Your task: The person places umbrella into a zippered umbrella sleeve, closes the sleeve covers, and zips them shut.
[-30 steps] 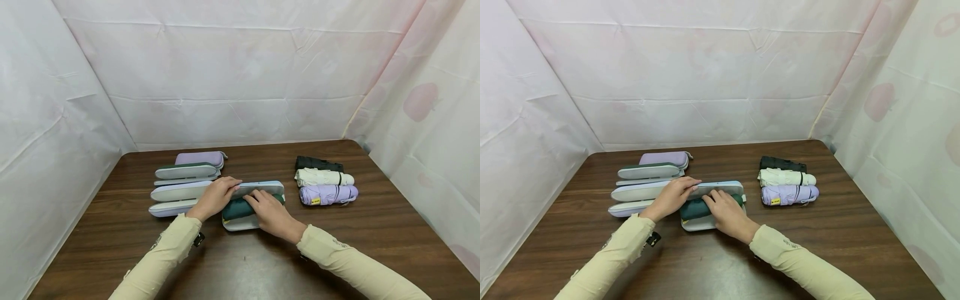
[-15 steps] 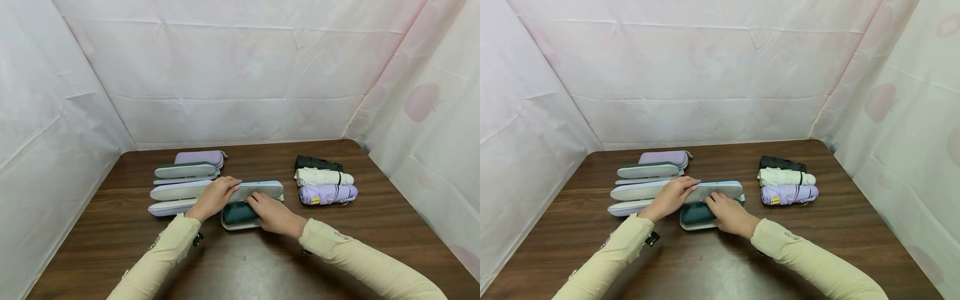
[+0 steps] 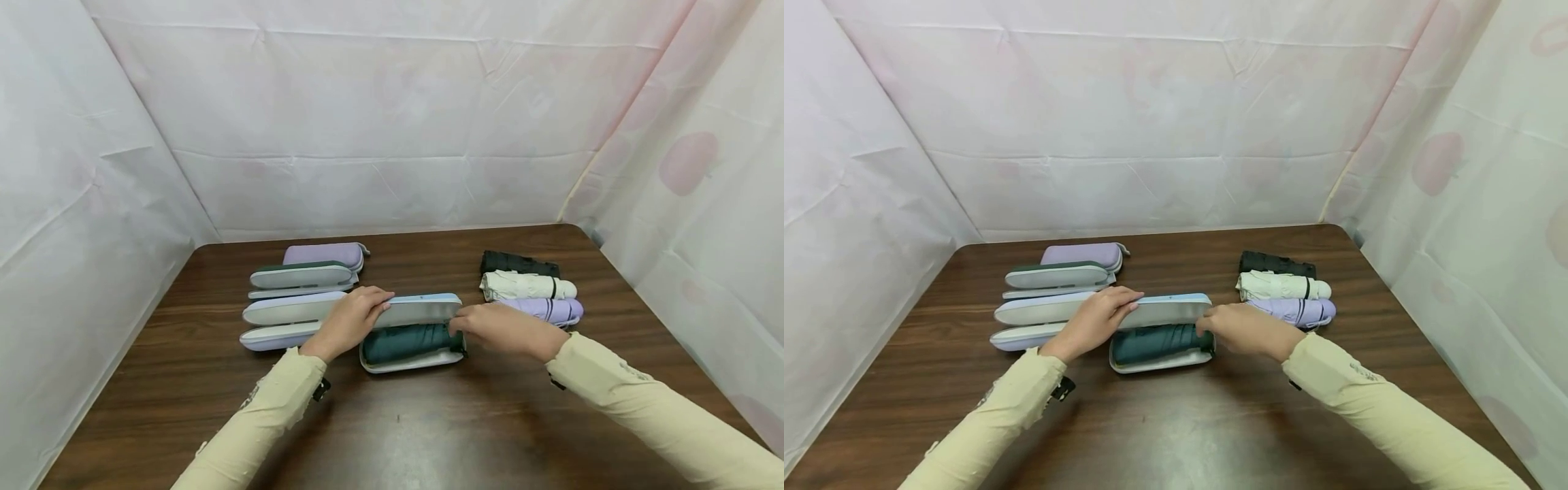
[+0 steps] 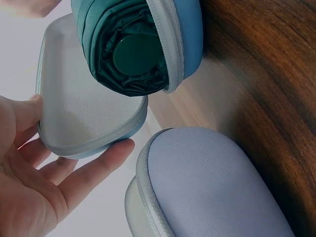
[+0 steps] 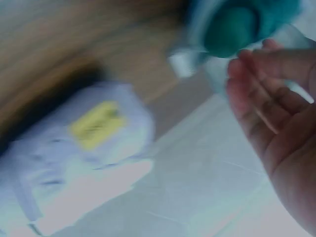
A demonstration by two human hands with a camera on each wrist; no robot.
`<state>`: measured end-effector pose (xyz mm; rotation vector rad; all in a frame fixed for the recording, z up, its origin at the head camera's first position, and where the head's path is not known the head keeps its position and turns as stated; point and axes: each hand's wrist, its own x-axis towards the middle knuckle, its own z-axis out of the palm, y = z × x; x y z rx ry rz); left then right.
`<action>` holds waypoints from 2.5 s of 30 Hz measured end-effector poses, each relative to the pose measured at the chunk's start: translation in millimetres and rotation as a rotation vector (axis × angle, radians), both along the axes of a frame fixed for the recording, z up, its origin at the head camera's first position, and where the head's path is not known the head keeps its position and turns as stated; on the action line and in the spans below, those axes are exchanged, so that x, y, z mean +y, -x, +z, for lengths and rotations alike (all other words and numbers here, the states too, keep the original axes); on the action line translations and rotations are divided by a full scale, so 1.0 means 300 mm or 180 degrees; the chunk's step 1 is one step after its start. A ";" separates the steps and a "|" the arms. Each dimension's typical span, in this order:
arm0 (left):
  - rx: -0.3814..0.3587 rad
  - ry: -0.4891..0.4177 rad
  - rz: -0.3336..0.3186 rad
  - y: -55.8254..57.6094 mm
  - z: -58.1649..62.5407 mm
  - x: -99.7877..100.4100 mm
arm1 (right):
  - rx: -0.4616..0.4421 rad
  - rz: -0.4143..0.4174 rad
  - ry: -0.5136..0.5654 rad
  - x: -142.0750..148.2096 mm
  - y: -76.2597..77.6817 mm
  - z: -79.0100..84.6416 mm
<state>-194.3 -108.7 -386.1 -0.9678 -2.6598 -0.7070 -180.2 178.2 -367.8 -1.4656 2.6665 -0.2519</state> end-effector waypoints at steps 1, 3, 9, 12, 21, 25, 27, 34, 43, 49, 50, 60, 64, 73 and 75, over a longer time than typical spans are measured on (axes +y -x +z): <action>0.0005 0.0003 -0.0002 0.000 0.001 0.000 | 0.0015 0.0055 0.0008 0.009 0.001 -0.012; 0.0009 0.0010 -0.0008 -0.001 0.003 -0.002 | 0.0000 0.0181 0.0086 0.021 0.004 -0.038; 0.0023 0.0021 -0.0029 -0.001 0.008 0.000 | 0.0029 0.0319 0.0389 0.004 0.009 -0.082; 0.0035 0.0014 -0.0038 -0.002 0.008 0.002 | 0.0072 0.0178 0.0470 -0.018 0.004 -0.091; 0.0078 -0.0017 -0.0095 -0.005 0.006 -0.003 | 0.0566 -0.0044 0.0460 -0.047 -0.029 -0.118; 0.0111 -0.0025 -0.0171 -0.011 0.004 -0.005 | 0.0791 0.0164 0.0288 -0.031 -0.042 -0.119; 0.0132 -0.0015 -0.0200 -0.016 0.003 -0.005 | 0.0596 0.0239 0.0274 -0.017 -0.044 -0.109; 0.0299 0.0076 -0.0278 -0.046 -0.009 -0.013 | 0.0457 0.0280 0.1197 0.032 -0.019 -0.038; 0.0795 0.0161 -0.0565 -0.099 -0.043 -0.028 | -0.0122 -0.0247 0.1064 0.037 0.030 -0.008; 0.1132 0.0418 -0.0693 -0.117 -0.069 -0.033 | -0.0836 -0.0296 0.0899 0.019 0.054 -0.050; 0.1187 0.0471 -0.0710 -0.120 -0.073 -0.033 | -0.0874 -0.0246 0.0896 0.017 0.057 -0.057; 0.2022 0.1225 -0.0748 -0.149 -0.097 -0.024 | -0.0778 -0.0165 0.0819 0.009 0.052 -0.089; 0.2250 0.1565 -0.0806 -0.163 -0.104 -0.026 | -0.0646 -0.0192 0.0848 0.004 0.040 -0.105; 0.2372 0.1822 -0.0916 -0.174 -0.124 -0.031 | -0.0501 -0.0251 0.0996 -0.002 0.027 -0.131; 0.2329 0.1847 -0.0947 -0.176 -0.125 -0.032 | -0.0453 -0.0262 0.1008 -0.003 0.025 -0.137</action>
